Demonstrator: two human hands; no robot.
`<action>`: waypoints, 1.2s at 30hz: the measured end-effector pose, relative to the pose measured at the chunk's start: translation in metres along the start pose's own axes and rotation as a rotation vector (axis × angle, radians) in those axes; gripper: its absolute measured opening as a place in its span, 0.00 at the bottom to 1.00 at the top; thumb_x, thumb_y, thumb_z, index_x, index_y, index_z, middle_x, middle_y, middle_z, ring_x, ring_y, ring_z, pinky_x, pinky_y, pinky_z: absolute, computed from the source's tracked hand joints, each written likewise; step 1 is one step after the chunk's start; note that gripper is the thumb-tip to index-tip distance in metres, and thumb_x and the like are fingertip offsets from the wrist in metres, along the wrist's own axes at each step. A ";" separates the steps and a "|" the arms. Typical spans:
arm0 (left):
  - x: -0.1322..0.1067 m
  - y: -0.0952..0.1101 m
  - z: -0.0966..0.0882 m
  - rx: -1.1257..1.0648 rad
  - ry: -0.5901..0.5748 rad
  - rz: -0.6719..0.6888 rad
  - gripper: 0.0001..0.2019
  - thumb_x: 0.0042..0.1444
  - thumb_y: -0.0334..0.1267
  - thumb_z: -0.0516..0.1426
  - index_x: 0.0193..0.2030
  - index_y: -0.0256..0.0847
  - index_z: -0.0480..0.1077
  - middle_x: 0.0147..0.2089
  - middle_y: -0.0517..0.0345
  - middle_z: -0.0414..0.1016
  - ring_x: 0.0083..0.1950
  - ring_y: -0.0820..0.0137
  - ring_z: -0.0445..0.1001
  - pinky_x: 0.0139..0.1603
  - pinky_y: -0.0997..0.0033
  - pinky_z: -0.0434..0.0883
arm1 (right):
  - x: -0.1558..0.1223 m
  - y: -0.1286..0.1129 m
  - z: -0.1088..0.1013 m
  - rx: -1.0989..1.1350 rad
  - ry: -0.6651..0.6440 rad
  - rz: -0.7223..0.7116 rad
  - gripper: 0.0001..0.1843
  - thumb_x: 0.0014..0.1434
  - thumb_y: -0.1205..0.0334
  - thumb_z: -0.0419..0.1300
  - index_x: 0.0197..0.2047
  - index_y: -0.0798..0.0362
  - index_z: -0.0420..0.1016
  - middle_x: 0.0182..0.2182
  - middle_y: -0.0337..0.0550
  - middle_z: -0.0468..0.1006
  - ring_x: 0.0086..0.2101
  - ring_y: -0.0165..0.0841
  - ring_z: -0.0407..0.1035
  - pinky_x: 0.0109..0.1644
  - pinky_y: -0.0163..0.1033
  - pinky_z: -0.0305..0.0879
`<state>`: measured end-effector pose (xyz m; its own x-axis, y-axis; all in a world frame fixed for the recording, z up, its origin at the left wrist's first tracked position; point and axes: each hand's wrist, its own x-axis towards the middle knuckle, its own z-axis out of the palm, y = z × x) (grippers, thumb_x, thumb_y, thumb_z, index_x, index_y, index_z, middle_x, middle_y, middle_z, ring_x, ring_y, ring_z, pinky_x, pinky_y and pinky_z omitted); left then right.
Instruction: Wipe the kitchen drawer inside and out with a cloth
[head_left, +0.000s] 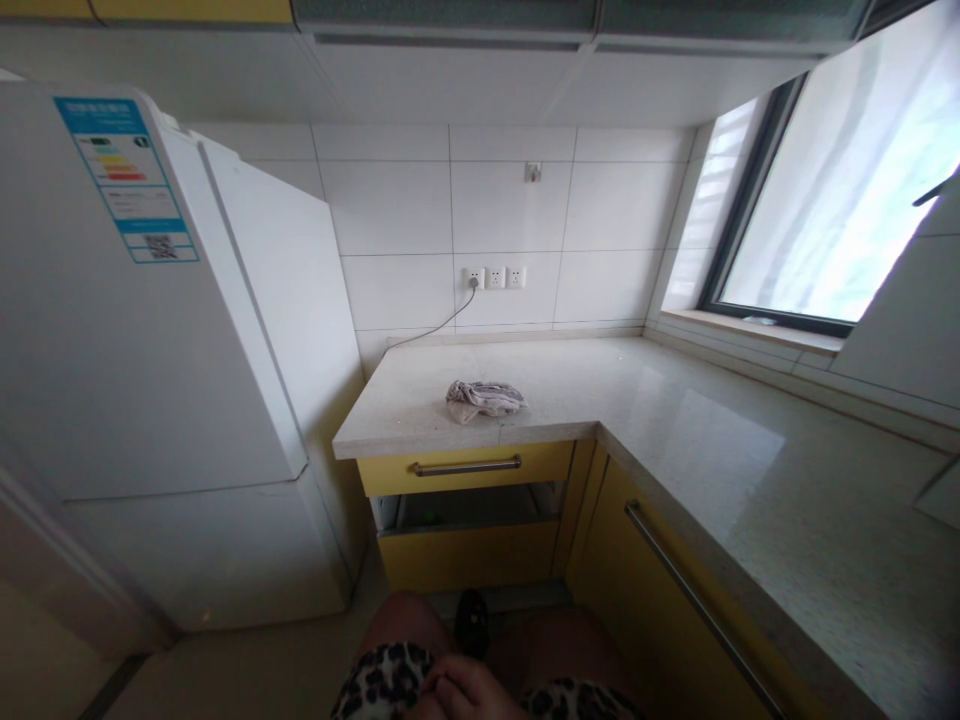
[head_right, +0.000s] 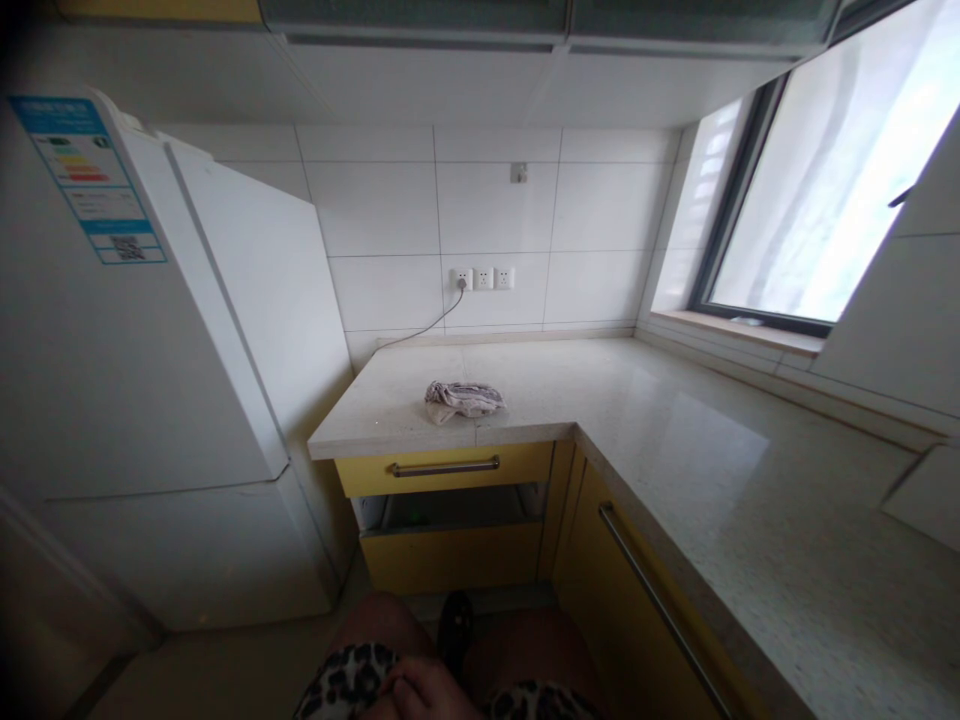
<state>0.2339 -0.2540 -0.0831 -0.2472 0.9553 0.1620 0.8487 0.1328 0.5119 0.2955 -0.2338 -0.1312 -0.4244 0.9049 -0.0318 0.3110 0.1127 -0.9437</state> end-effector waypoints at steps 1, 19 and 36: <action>0.000 0.000 -0.001 -0.001 -0.003 0.000 0.16 0.66 0.44 0.56 0.56 0.40 0.70 0.54 0.49 0.72 0.50 0.64 0.74 0.49 0.58 0.76 | -0.001 -0.001 -0.001 0.004 -0.001 0.002 0.27 0.65 0.40 0.49 0.47 0.50 0.80 0.45 0.46 0.81 0.49 0.41 0.72 0.57 0.44 0.64; -0.001 0.006 -0.009 -0.024 -0.014 0.008 0.17 0.66 0.46 0.56 0.56 0.40 0.70 0.53 0.49 0.73 0.49 0.64 0.74 0.49 0.57 0.76 | 0.001 0.001 0.000 -0.008 -0.002 -0.034 0.25 0.66 0.43 0.49 0.47 0.50 0.80 0.44 0.46 0.81 0.48 0.41 0.73 0.56 0.44 0.64; -0.002 0.006 -0.012 -0.029 -0.019 0.007 0.16 0.66 0.44 0.56 0.57 0.41 0.69 0.55 0.49 0.71 0.51 0.63 0.73 0.49 0.57 0.76 | 0.004 0.011 0.004 -0.031 0.024 -0.035 0.23 0.65 0.45 0.49 0.46 0.50 0.80 0.43 0.46 0.82 0.47 0.40 0.73 0.55 0.43 0.65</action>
<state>0.2338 -0.2581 -0.0704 -0.2318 0.9612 0.1495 0.8364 0.1184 0.5351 0.2936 -0.2305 -0.1432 -0.4146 0.9099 0.0090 0.3233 0.1565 -0.9333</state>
